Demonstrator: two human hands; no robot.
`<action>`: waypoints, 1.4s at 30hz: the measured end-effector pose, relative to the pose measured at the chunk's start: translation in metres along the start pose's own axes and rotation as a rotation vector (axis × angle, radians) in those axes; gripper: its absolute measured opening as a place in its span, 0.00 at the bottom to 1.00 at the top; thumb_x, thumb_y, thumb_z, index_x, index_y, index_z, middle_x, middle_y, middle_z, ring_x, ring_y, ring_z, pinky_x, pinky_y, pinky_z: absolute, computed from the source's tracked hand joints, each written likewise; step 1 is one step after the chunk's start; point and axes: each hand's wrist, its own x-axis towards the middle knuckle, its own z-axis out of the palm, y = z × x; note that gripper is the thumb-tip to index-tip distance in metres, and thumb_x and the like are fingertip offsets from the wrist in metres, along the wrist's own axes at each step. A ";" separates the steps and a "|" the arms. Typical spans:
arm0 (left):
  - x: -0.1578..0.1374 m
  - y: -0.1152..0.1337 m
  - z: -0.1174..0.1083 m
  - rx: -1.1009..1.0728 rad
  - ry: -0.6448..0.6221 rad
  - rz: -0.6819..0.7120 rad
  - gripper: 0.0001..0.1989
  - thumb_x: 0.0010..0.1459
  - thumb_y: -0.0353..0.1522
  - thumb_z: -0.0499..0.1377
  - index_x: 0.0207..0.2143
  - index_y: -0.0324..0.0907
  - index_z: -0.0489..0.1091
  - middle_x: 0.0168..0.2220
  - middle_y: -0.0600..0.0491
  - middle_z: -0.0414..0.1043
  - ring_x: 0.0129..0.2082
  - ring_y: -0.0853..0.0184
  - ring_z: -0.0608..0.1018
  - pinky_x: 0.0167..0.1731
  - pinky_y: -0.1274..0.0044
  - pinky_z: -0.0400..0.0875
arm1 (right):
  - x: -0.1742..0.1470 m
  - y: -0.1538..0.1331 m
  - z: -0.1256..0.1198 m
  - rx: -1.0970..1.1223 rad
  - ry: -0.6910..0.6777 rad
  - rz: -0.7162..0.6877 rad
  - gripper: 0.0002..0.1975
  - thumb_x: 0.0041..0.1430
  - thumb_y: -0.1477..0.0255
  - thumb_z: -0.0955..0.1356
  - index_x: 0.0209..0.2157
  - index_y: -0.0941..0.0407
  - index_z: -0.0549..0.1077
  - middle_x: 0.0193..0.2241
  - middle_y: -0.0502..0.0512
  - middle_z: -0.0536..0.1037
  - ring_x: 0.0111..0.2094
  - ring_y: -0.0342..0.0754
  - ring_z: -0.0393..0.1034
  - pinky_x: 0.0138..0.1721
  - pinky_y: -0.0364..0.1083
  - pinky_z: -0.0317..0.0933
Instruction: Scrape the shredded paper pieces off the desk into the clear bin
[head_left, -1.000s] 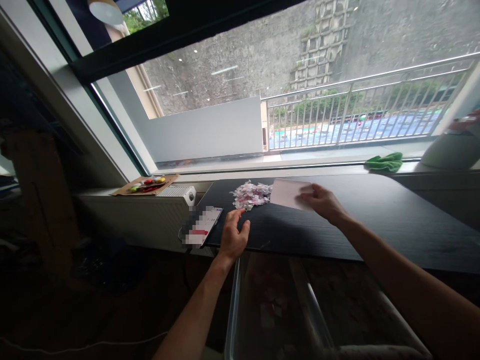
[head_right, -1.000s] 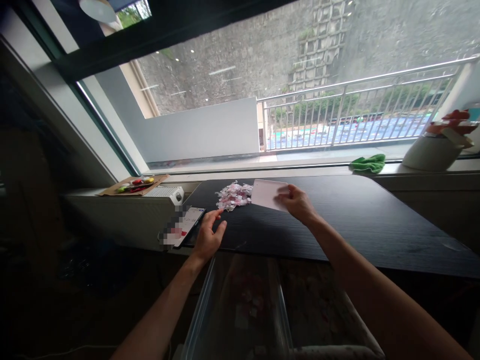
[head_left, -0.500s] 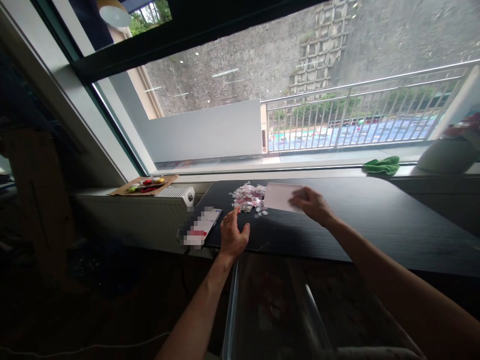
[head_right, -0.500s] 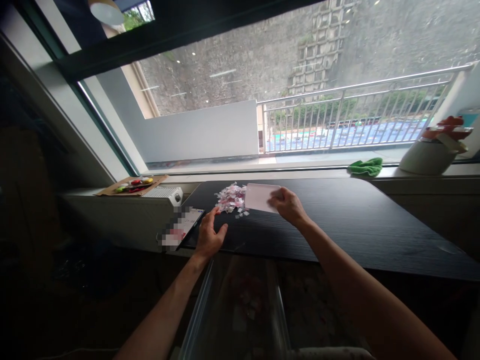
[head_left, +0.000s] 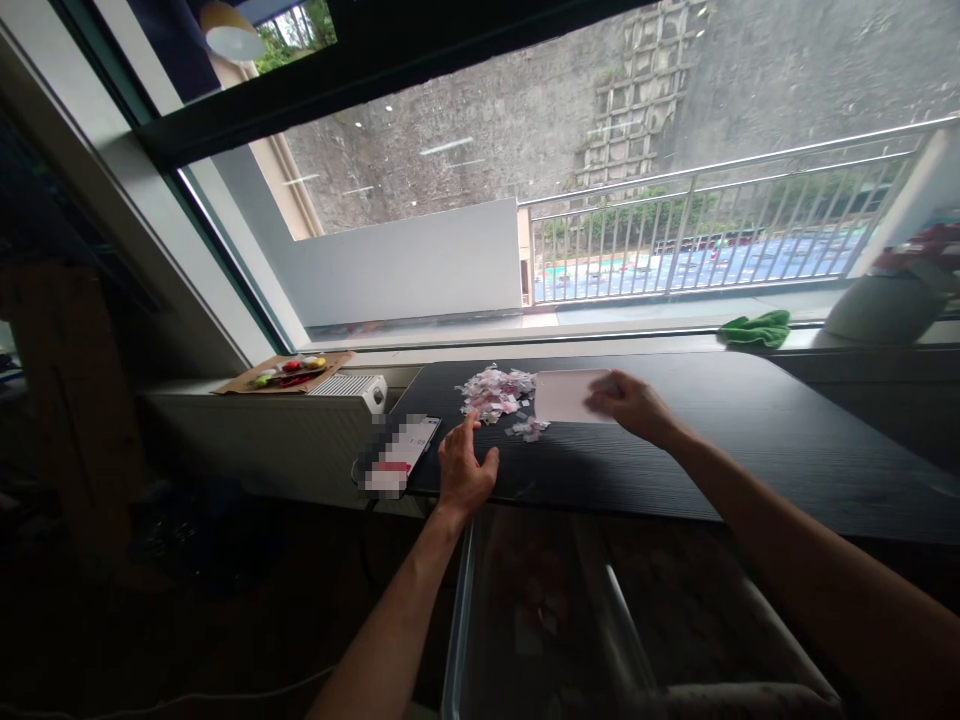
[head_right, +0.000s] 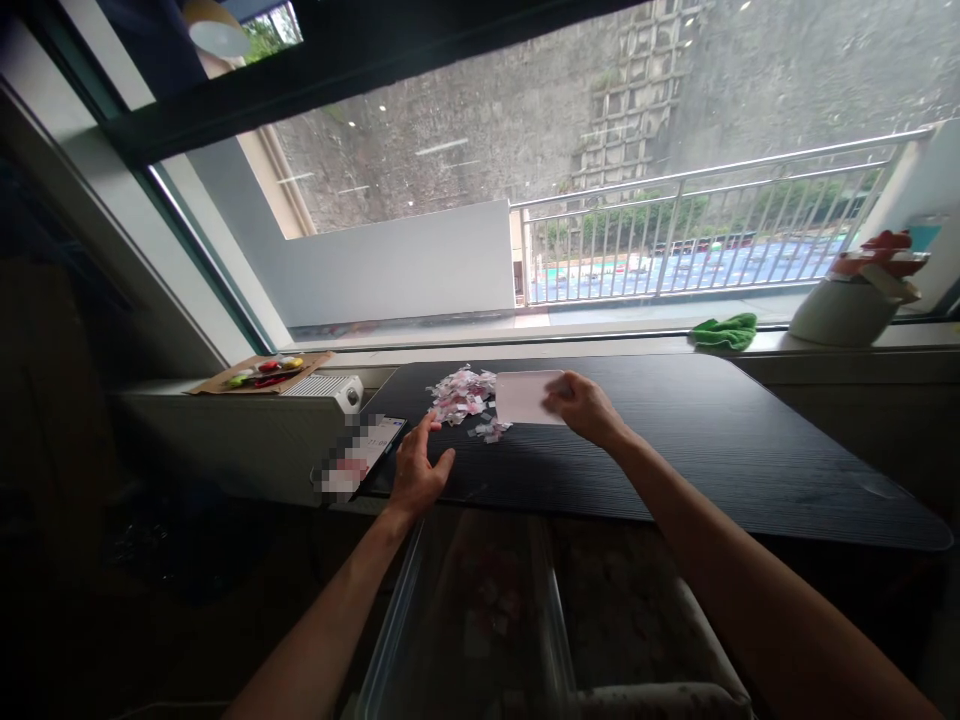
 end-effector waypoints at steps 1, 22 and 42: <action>0.000 0.000 0.000 0.004 -0.003 0.000 0.29 0.52 0.29 0.56 0.58 0.42 0.58 0.49 0.46 0.71 0.53 0.57 0.70 0.58 0.59 0.57 | -0.002 -0.002 -0.002 0.010 0.002 -0.001 0.04 0.55 0.78 0.68 0.34 0.57 0.72 0.32 0.56 0.81 0.33 0.47 0.77 0.36 0.47 0.71; 0.001 -0.005 0.003 0.041 0.018 0.031 0.29 0.50 0.30 0.56 0.57 0.42 0.60 0.47 0.47 0.72 0.52 0.57 0.71 0.58 0.58 0.57 | -0.028 -0.013 -0.021 -0.136 -0.016 0.045 0.05 0.46 0.76 0.70 0.29 0.58 0.72 0.22 0.50 0.74 0.22 0.42 0.66 0.22 0.40 0.60; 0.000 -0.003 0.001 0.043 0.024 0.044 0.28 0.50 0.29 0.57 0.56 0.41 0.61 0.46 0.47 0.73 0.51 0.57 0.72 0.57 0.59 0.58 | -0.037 -0.004 -0.015 0.032 -0.052 0.177 0.05 0.43 0.77 0.69 0.27 0.58 0.72 0.22 0.50 0.74 0.21 0.42 0.66 0.21 0.40 0.59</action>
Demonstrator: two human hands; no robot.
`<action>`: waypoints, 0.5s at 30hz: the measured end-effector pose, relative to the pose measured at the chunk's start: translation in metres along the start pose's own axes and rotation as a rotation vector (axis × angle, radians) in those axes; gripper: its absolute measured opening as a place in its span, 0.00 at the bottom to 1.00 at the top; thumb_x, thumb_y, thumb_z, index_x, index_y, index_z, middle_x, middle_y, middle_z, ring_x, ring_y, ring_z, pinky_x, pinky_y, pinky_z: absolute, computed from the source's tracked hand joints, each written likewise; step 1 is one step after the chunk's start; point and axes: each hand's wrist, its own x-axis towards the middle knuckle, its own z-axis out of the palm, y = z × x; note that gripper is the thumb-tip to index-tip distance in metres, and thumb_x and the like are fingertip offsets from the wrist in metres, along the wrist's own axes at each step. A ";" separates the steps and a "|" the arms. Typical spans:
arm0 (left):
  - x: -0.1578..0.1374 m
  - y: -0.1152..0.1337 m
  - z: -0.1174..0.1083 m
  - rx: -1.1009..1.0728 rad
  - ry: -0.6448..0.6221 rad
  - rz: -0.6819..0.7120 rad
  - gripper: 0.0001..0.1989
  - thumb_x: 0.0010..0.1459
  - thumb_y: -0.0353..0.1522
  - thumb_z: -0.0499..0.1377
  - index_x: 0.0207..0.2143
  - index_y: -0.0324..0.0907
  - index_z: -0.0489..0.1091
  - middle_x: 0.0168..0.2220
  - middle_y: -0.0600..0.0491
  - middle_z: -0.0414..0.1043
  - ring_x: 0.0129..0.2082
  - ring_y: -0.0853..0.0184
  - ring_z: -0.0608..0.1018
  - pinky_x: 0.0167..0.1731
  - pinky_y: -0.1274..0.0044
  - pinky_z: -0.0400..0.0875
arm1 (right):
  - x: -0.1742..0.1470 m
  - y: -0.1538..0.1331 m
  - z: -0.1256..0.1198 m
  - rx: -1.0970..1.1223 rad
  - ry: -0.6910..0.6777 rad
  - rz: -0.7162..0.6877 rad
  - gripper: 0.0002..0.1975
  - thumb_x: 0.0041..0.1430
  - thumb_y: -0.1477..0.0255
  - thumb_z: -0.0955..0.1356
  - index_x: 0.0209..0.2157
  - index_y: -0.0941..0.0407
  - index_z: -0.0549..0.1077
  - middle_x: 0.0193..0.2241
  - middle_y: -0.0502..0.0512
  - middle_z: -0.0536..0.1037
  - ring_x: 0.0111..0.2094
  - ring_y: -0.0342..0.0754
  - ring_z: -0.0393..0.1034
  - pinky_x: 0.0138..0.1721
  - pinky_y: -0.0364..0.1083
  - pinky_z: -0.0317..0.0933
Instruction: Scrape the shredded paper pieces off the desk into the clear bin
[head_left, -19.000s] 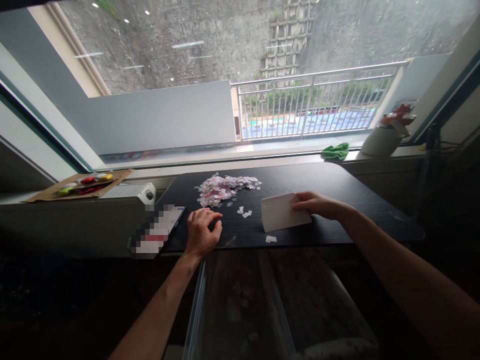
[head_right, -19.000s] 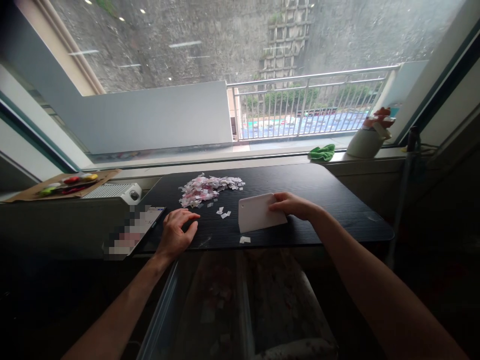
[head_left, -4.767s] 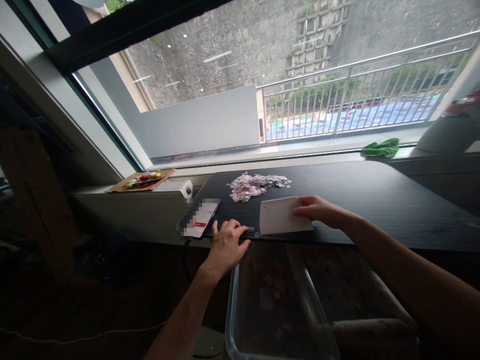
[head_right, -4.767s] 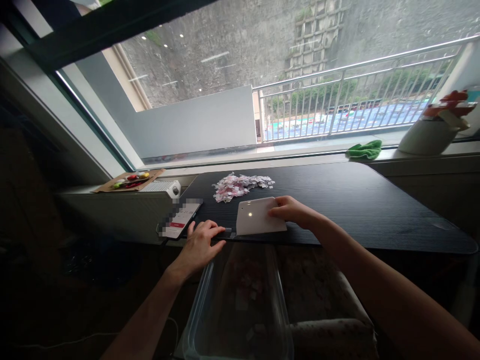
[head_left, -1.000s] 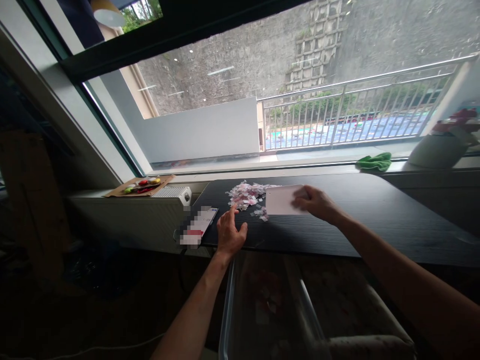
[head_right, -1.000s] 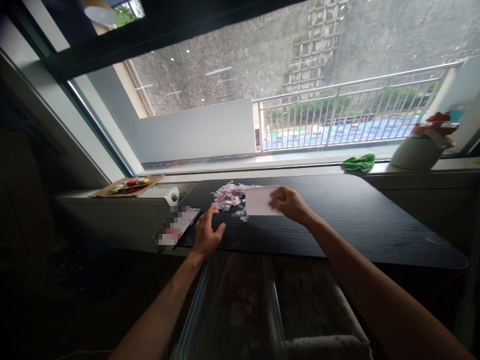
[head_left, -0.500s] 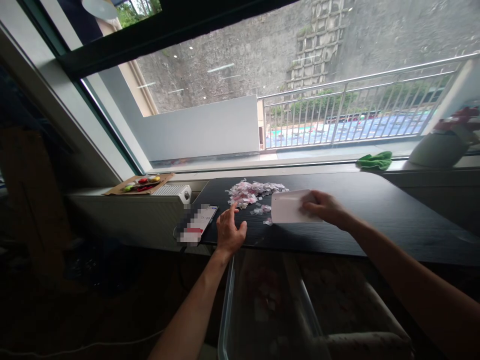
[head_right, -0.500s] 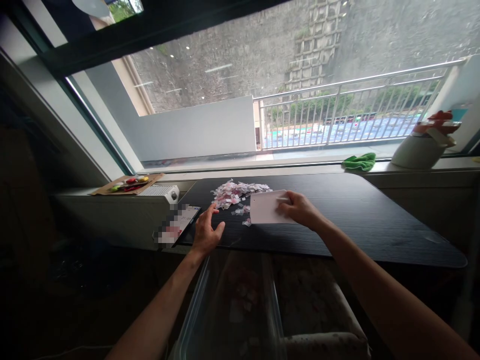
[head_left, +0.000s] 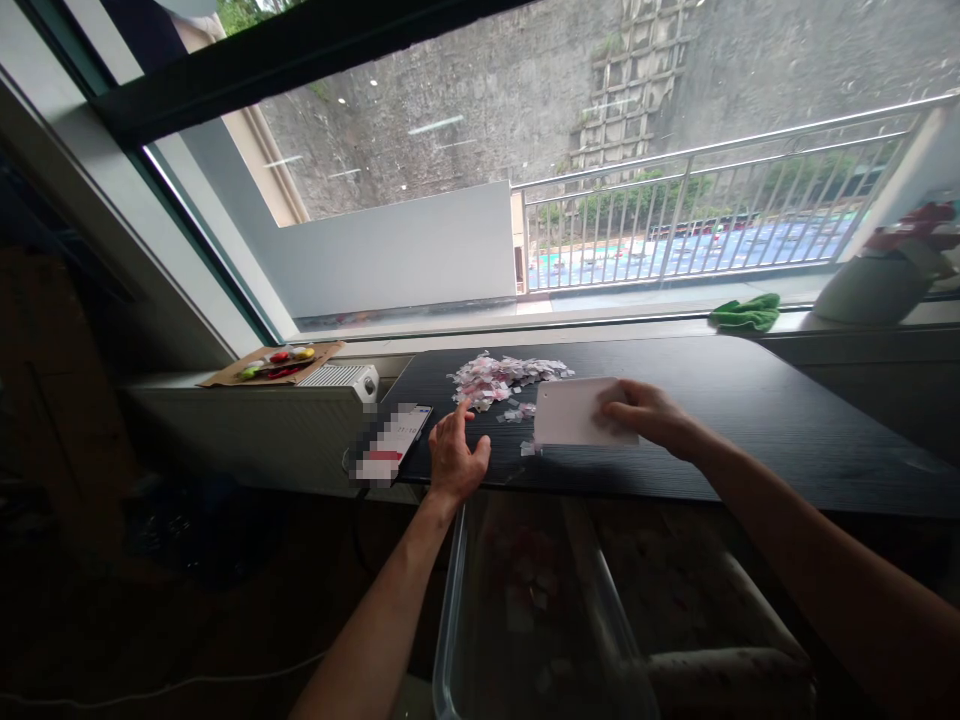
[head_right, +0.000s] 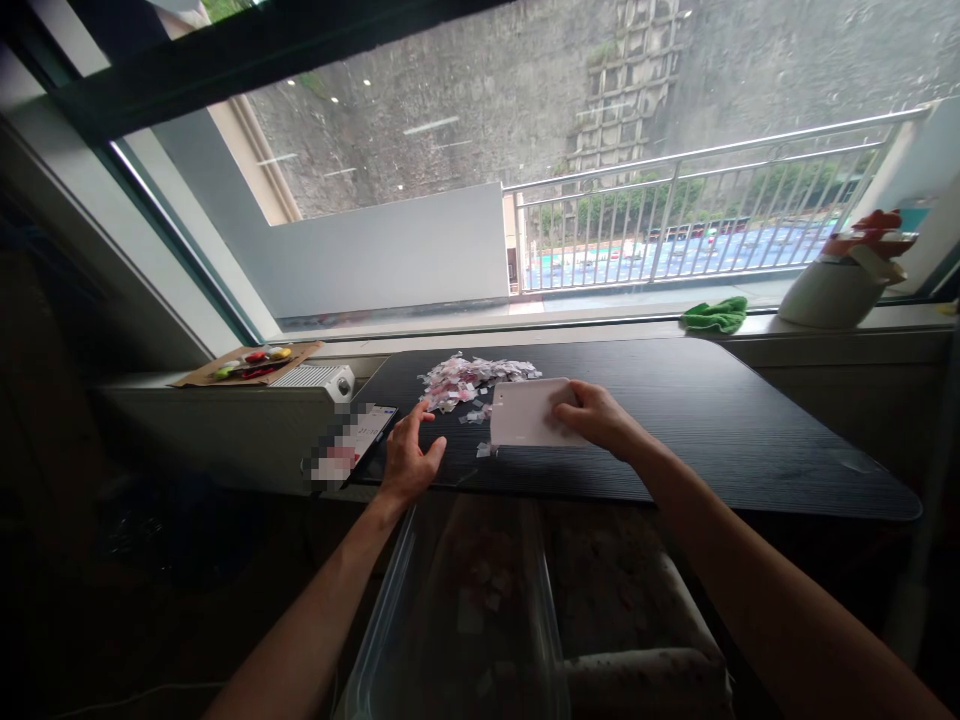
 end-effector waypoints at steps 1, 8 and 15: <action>0.000 0.000 0.000 -0.001 0.003 0.003 0.28 0.50 0.29 0.57 0.56 0.41 0.61 0.46 0.47 0.73 0.51 0.57 0.72 0.57 0.59 0.58 | 0.000 0.001 0.000 0.002 0.020 0.010 0.05 0.44 0.77 0.69 0.27 0.58 0.72 0.21 0.49 0.74 0.21 0.42 0.66 0.20 0.40 0.59; 0.000 0.000 0.000 -0.001 0.009 0.005 0.29 0.50 0.29 0.57 0.56 0.43 0.61 0.45 0.48 0.73 0.50 0.57 0.72 0.56 0.60 0.59 | -0.001 0.005 0.008 0.155 -0.066 0.146 0.06 0.43 0.79 0.68 0.28 0.59 0.75 0.24 0.51 0.79 0.24 0.44 0.71 0.24 0.40 0.64; 0.000 0.000 0.000 0.001 0.002 0.006 0.29 0.50 0.29 0.57 0.56 0.43 0.60 0.45 0.48 0.73 0.51 0.57 0.72 0.57 0.60 0.58 | -0.003 0.005 0.007 0.164 -0.051 0.130 0.08 0.42 0.77 0.70 0.29 0.57 0.76 0.24 0.51 0.79 0.24 0.45 0.71 0.23 0.40 0.64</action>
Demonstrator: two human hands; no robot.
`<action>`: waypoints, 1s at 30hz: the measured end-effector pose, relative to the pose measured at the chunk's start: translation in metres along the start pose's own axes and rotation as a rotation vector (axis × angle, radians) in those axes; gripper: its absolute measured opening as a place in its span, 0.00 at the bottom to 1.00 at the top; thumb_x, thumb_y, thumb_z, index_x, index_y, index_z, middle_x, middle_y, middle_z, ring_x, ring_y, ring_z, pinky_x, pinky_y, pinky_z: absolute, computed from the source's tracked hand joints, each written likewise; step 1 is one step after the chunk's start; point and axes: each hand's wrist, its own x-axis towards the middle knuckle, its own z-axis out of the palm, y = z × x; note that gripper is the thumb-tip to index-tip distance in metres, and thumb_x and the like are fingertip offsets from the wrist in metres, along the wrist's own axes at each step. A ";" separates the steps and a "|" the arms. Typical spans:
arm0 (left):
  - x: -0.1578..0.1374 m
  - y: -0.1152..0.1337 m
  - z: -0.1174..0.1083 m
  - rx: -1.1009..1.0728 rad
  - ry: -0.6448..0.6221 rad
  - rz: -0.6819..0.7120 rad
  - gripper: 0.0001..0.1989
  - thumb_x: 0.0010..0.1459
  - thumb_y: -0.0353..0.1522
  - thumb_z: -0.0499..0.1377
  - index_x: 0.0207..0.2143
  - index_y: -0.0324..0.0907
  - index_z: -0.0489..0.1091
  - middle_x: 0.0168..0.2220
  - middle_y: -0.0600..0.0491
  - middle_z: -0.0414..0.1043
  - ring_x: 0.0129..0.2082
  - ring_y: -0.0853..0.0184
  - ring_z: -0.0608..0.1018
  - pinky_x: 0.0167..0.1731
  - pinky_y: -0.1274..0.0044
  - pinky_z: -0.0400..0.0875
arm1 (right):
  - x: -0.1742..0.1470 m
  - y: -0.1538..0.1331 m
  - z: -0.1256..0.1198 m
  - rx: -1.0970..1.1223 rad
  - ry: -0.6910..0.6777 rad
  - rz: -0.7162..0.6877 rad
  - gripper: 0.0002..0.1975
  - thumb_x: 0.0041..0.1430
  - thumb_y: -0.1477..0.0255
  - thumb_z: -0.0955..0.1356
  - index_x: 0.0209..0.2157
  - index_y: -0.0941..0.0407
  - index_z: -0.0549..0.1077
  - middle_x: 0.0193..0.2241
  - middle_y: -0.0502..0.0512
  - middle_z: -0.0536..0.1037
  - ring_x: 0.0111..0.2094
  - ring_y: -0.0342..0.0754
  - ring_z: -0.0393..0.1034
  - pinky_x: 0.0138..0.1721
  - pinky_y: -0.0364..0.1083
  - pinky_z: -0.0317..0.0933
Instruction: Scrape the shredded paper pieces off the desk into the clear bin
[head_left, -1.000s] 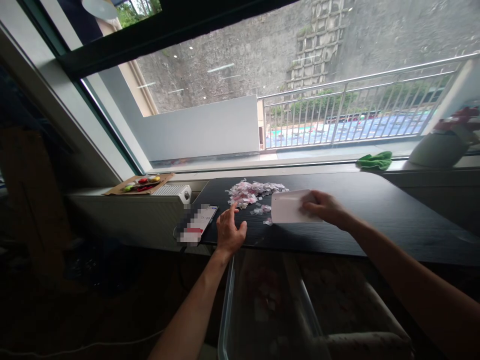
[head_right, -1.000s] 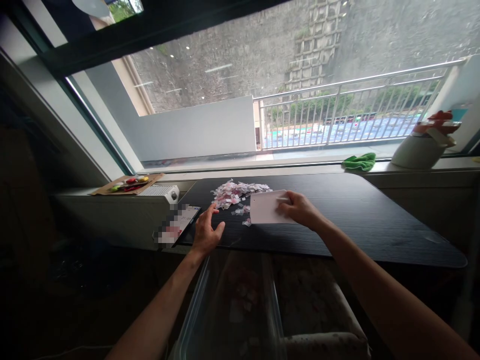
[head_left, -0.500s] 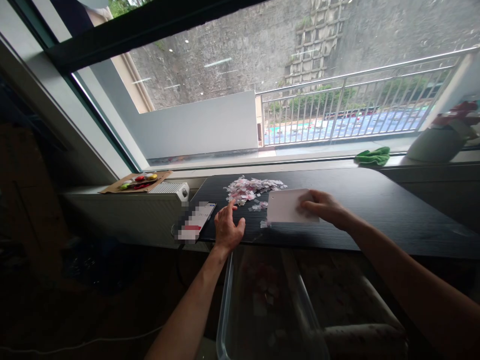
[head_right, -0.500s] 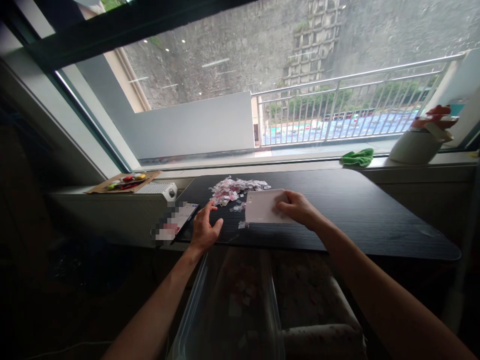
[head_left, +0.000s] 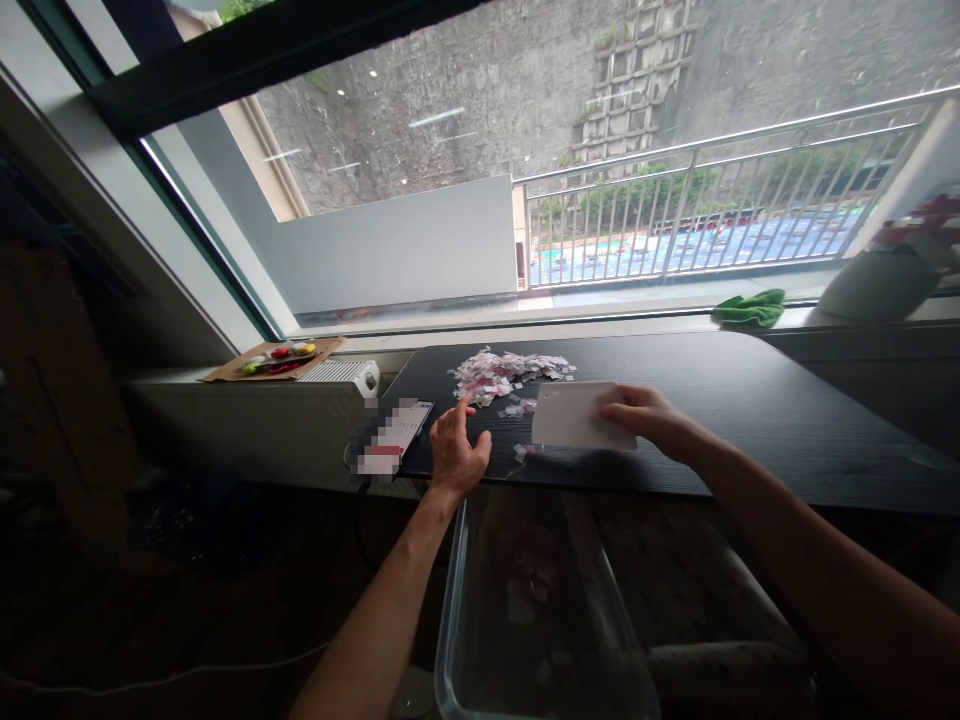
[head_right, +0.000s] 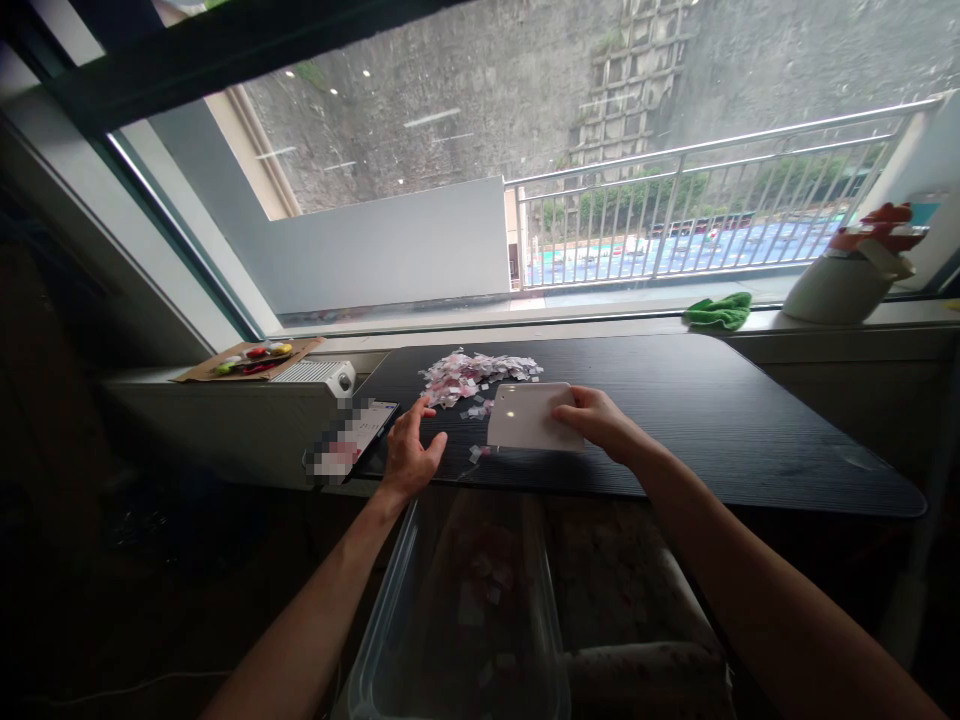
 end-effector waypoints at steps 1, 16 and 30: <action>0.000 0.000 0.000 0.001 -0.003 -0.003 0.29 0.50 0.29 0.57 0.56 0.43 0.60 0.46 0.48 0.73 0.51 0.57 0.72 0.57 0.60 0.58 | -0.001 -0.001 0.001 0.003 -0.020 -0.004 0.07 0.41 0.77 0.70 0.28 0.57 0.76 0.24 0.51 0.79 0.24 0.44 0.71 0.23 0.40 0.64; 0.002 0.004 -0.014 -0.109 -0.145 -0.050 0.29 0.50 0.30 0.58 0.57 0.43 0.61 0.49 0.48 0.72 0.53 0.58 0.70 0.57 0.61 0.59 | 0.004 0.001 0.020 0.022 -0.111 0.043 0.05 0.42 0.80 0.71 0.25 0.57 0.77 0.23 0.50 0.80 0.24 0.44 0.71 0.23 0.39 0.64; -0.046 0.032 -0.022 -0.064 -0.486 -0.092 0.48 0.46 0.34 0.64 0.66 0.40 0.44 0.64 0.39 0.55 0.66 0.51 0.55 0.64 0.55 0.42 | -0.011 -0.002 0.028 0.036 -0.213 0.061 0.05 0.43 0.80 0.70 0.26 0.59 0.77 0.22 0.50 0.80 0.23 0.44 0.71 0.25 0.39 0.64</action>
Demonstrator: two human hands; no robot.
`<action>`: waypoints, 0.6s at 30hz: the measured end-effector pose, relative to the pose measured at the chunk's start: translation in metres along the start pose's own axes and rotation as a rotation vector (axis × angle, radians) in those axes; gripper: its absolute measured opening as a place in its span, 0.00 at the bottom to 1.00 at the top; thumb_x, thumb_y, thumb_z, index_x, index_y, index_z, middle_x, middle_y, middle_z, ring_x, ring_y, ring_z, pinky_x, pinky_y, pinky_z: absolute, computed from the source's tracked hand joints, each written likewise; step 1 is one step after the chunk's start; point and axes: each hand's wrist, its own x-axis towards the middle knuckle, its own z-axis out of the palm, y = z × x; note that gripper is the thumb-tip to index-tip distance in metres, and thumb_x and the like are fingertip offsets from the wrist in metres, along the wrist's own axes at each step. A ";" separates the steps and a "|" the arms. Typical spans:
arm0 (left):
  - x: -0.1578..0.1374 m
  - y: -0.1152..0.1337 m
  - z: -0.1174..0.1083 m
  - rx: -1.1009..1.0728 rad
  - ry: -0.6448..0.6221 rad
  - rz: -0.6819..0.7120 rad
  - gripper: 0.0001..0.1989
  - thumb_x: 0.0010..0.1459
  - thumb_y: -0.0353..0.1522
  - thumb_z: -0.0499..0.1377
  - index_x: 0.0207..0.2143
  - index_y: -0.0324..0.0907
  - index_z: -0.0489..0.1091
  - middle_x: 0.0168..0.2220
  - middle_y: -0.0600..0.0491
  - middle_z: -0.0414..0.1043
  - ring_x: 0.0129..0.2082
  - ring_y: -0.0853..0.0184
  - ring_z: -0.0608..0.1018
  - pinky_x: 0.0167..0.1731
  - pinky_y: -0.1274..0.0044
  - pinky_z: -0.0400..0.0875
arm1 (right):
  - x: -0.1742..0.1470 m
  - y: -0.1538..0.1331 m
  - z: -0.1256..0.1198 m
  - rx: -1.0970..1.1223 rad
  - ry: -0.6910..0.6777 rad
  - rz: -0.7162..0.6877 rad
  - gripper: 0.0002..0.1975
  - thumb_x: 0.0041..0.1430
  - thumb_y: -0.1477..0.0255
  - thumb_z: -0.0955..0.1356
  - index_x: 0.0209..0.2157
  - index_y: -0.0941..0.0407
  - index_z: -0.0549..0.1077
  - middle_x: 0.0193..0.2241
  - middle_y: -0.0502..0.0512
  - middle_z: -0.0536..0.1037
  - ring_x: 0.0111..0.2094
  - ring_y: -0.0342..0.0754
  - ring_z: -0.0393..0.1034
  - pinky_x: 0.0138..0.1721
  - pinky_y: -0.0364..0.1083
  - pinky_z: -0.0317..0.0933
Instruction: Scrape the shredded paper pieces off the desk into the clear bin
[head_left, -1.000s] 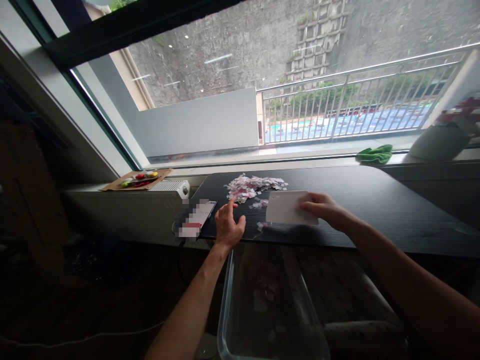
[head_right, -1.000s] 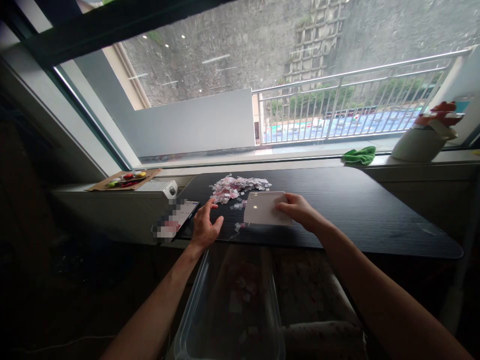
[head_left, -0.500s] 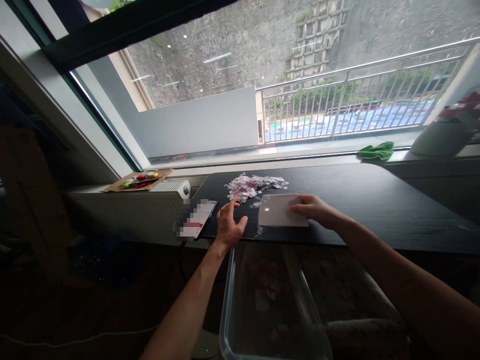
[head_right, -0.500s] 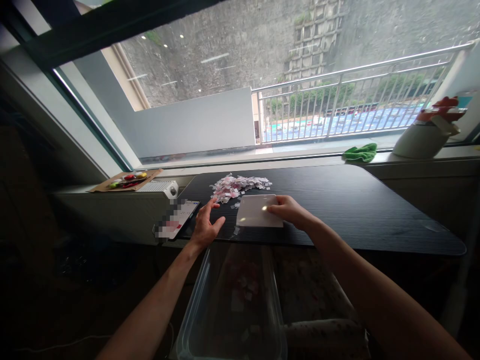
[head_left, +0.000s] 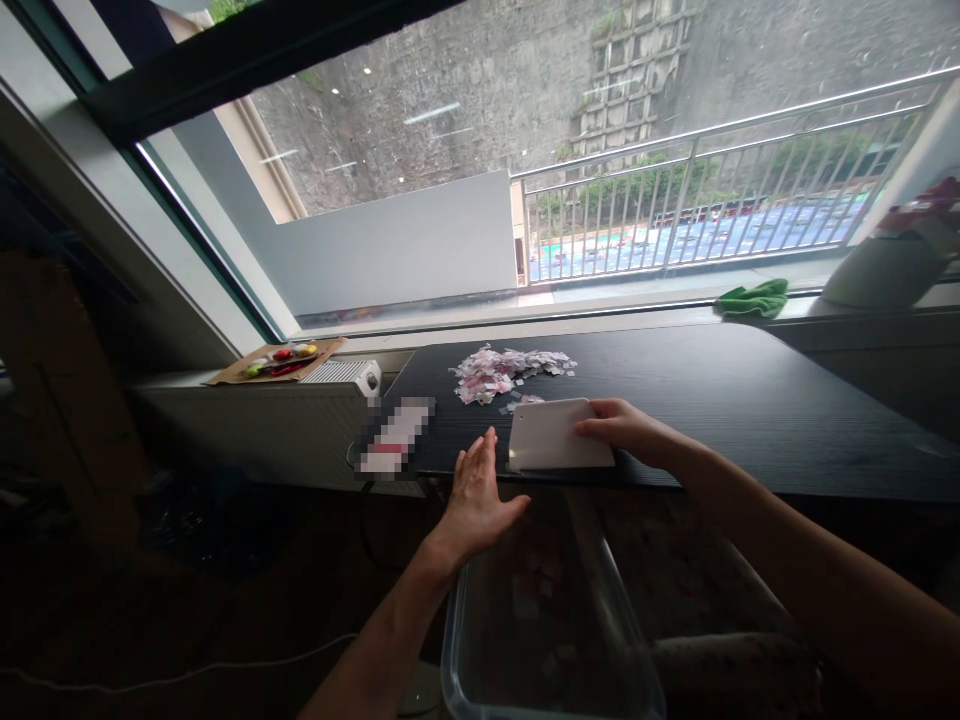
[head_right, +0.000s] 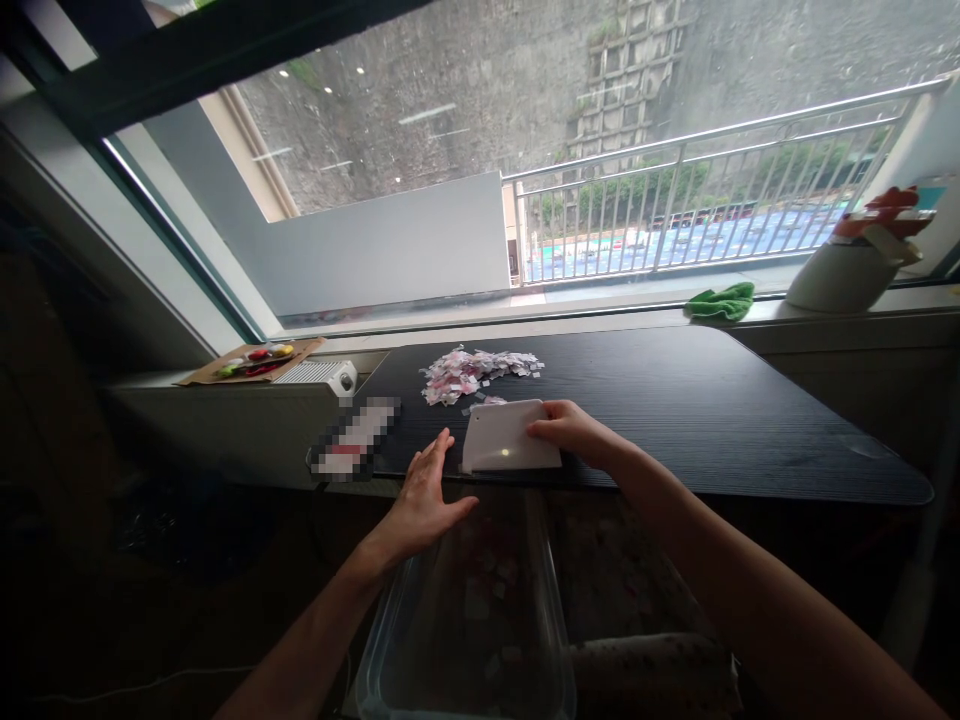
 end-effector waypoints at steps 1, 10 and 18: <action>0.000 0.000 0.001 0.014 0.000 -0.003 0.48 0.46 0.34 0.64 0.66 0.39 0.44 0.65 0.39 0.54 0.66 0.51 0.54 0.64 0.55 0.42 | -0.002 -0.001 0.002 0.007 -0.010 0.008 0.06 0.42 0.80 0.70 0.26 0.59 0.77 0.22 0.50 0.80 0.23 0.44 0.71 0.25 0.39 0.64; -0.003 -0.008 0.005 0.028 0.018 0.040 0.47 0.45 0.32 0.63 0.65 0.40 0.45 0.65 0.39 0.53 0.67 0.51 0.53 0.64 0.54 0.43 | -0.011 -0.006 -0.011 -0.030 0.050 -0.098 0.06 0.42 0.79 0.71 0.27 0.58 0.76 0.24 0.51 0.79 0.23 0.43 0.71 0.24 0.40 0.66; -0.004 -0.005 0.003 0.033 -0.001 0.026 0.47 0.46 0.32 0.63 0.65 0.38 0.45 0.65 0.39 0.53 0.67 0.51 0.53 0.65 0.55 0.43 | 0.000 0.000 -0.016 -0.030 0.203 -0.075 0.07 0.43 0.82 0.70 0.26 0.58 0.75 0.22 0.51 0.79 0.21 0.42 0.71 0.21 0.38 0.64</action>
